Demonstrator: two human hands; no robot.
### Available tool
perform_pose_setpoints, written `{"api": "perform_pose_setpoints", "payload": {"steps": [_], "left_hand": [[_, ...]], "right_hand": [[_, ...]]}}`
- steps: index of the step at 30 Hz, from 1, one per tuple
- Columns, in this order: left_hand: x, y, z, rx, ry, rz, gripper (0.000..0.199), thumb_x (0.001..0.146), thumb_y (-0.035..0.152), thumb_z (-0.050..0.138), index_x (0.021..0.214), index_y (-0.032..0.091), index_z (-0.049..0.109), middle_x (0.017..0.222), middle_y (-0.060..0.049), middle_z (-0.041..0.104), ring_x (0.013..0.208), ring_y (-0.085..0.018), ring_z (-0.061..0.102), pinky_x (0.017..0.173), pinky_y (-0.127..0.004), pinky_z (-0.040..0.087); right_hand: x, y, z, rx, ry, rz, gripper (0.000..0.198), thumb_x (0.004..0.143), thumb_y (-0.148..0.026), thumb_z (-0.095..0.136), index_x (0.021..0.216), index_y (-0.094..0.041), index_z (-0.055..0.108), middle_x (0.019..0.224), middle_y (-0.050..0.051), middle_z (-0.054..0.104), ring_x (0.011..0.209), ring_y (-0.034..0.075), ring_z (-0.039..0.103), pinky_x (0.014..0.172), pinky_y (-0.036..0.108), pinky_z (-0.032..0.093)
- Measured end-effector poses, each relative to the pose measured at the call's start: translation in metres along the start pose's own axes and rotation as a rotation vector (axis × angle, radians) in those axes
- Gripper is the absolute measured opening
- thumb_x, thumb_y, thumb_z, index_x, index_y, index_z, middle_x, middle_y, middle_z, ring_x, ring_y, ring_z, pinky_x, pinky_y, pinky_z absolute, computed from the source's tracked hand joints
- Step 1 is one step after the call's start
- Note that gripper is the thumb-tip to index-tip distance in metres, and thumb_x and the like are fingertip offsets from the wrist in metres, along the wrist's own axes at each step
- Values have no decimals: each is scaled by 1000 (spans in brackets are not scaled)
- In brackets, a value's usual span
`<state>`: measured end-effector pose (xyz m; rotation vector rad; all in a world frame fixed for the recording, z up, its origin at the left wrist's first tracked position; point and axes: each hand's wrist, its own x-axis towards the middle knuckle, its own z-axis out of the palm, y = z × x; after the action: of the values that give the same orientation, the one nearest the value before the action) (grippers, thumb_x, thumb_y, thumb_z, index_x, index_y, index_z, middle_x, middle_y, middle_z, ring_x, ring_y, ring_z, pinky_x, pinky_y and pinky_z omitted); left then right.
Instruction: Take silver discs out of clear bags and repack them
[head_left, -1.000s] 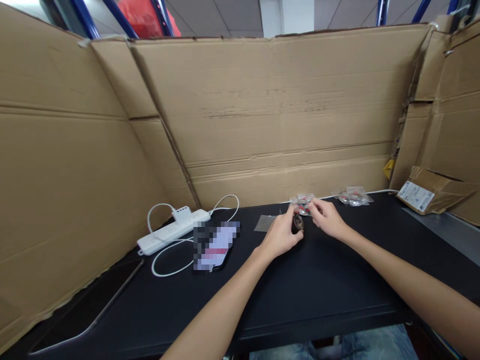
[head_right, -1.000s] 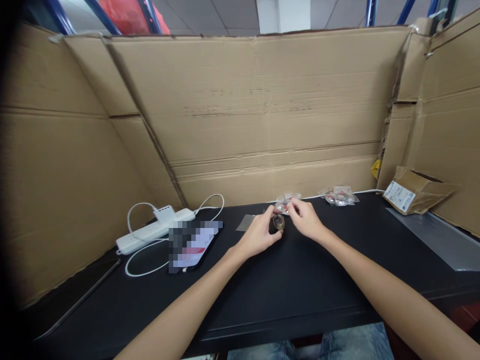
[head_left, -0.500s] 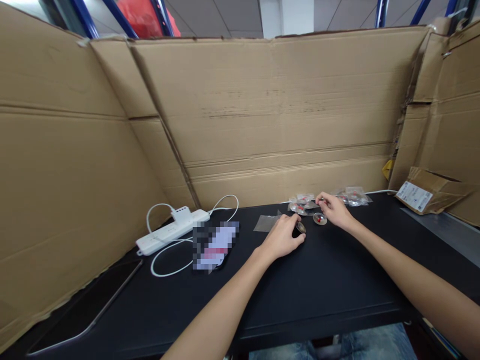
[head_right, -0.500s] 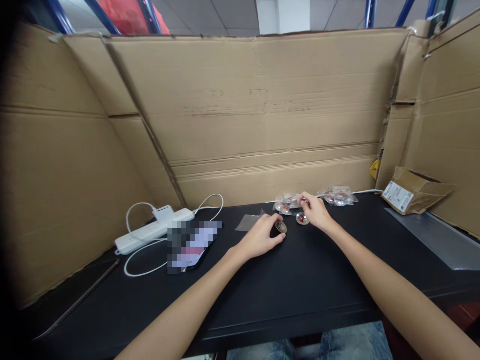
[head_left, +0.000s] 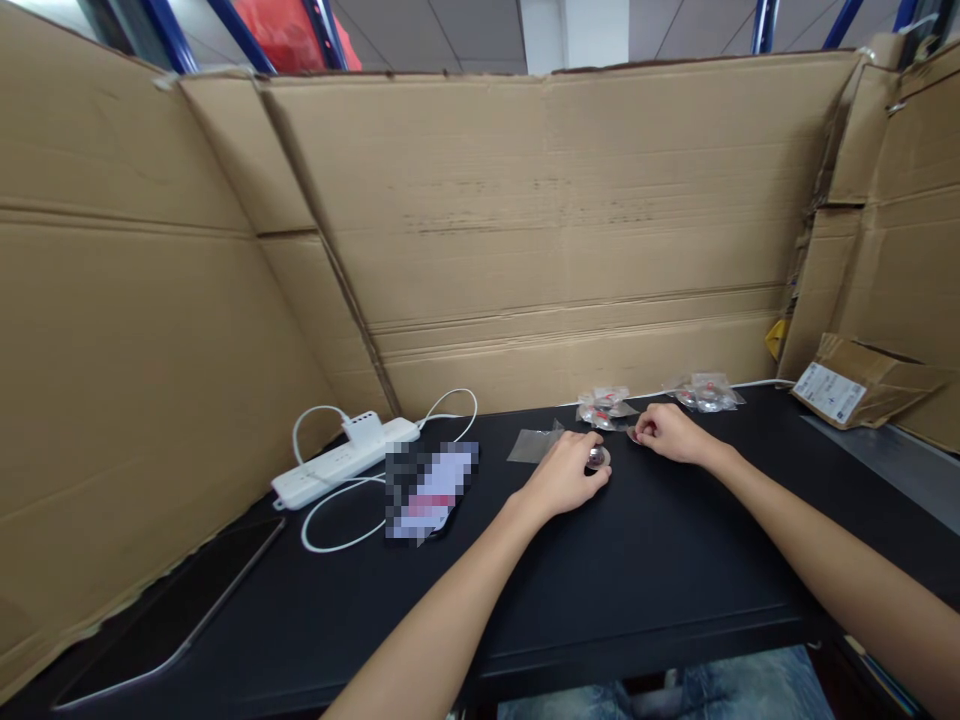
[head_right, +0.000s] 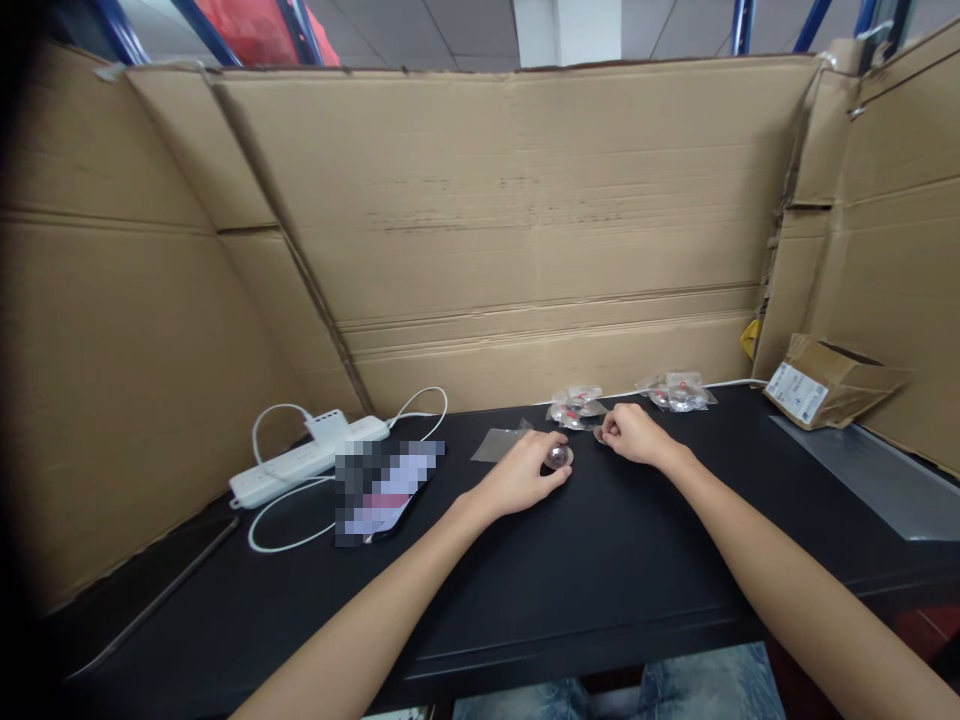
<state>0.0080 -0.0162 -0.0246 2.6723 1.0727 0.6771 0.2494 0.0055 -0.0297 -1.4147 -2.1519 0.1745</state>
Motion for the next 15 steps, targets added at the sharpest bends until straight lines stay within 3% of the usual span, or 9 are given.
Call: {"api": "perform_pose_setpoints", "payload": {"steps": [7,11,15], "left_hand": [[0,2,-1,7,-4,12,33,84,33,57,113,18,60,108,-11,65,108,-29,56,93,-41,45],[0,3,-2,20,-12,9,33,84,34,57,113,17,60,108,-11,65,106,-29,56,92,-40,45],[0,2,-2,32,-15,15,33,85,36,56,112,17,60,107,-12,65,106,-29,56,92,-40,45]], "right_hand": [[-2,-5,6,-87,11,-24,15,79,-17,57,67,-16,66,71,6,63,63,15,56,62,24,38],[0,-12,9,-112,45,-15,24,87,-19,47,68,-15,61,70,7,64,64,15,55,62,24,34],[-1,-14,10,-50,-3,-4,40,93,-28,40,61,-16,61,56,2,58,51,13,48,54,24,29]]}}
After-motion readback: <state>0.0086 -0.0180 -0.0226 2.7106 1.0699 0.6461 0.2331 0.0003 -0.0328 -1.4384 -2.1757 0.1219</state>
